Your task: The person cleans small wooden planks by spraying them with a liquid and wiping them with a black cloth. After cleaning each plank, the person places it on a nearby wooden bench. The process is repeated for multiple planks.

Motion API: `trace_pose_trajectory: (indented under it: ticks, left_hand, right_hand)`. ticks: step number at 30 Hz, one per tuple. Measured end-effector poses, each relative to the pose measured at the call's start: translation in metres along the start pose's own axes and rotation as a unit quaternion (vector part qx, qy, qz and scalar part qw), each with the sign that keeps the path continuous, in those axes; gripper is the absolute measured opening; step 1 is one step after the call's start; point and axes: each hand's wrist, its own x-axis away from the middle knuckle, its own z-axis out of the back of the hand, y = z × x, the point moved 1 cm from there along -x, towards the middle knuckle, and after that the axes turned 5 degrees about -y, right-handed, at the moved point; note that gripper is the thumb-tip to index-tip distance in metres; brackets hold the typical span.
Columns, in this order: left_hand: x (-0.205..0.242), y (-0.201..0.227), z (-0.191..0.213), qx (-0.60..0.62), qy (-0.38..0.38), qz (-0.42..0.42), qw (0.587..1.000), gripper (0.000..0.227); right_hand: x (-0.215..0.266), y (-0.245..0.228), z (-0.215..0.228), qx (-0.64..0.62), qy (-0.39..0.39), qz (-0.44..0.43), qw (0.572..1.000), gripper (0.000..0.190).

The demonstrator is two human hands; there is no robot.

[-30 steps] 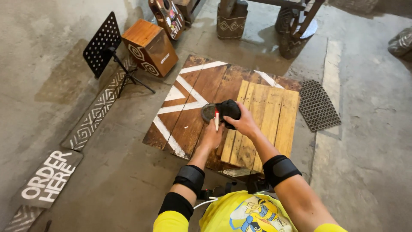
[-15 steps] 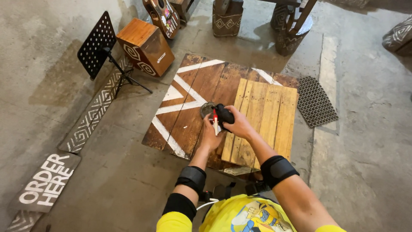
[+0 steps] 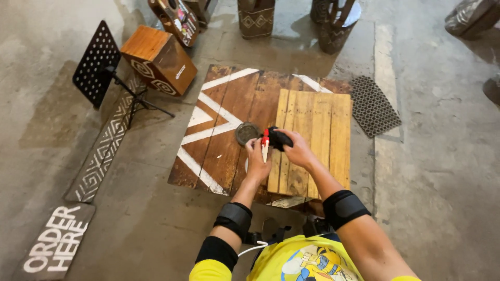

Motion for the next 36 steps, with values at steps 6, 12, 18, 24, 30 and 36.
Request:
trace_pose_trajectory:
  ticks: [6,12,18,24,30,36]
  left_hand:
    - [-0.028,0.067,0.006,0.037,-0.029,-0.033,0.998,0.050]
    - [-0.055,0.127,-0.010,0.060,-0.114,0.030,0.991,0.045]
    - [-0.082,0.138,-0.069,0.071,-0.131,0.071,0.986,0.029]
    - [-0.115,0.133,-0.118,0.130,-0.238,0.216,0.938,0.032]
    - [-0.137,0.100,-0.160,-0.050,-0.210,0.229,0.949,0.046]
    - [-0.129,0.106,-0.158,-0.055,-0.180,0.221,0.957,0.051]
  right_hand:
    - [0.017,0.017,0.051,-0.016,0.046,-0.092,0.995,0.055]
    - [0.022,0.065,0.096,0.140,0.169,-0.111,0.969,0.057]
    - [0.009,0.138,0.122,0.194,0.213,-0.101,0.952,0.064]
    - [0.003,0.131,0.133,0.257,-0.025,-0.262,0.930,0.107]
    - [-0.008,0.184,0.134,0.241,-0.108,-0.276,0.924,0.120]
    - [-0.012,0.205,0.136,0.226,-0.122,-0.263,0.930,0.120]
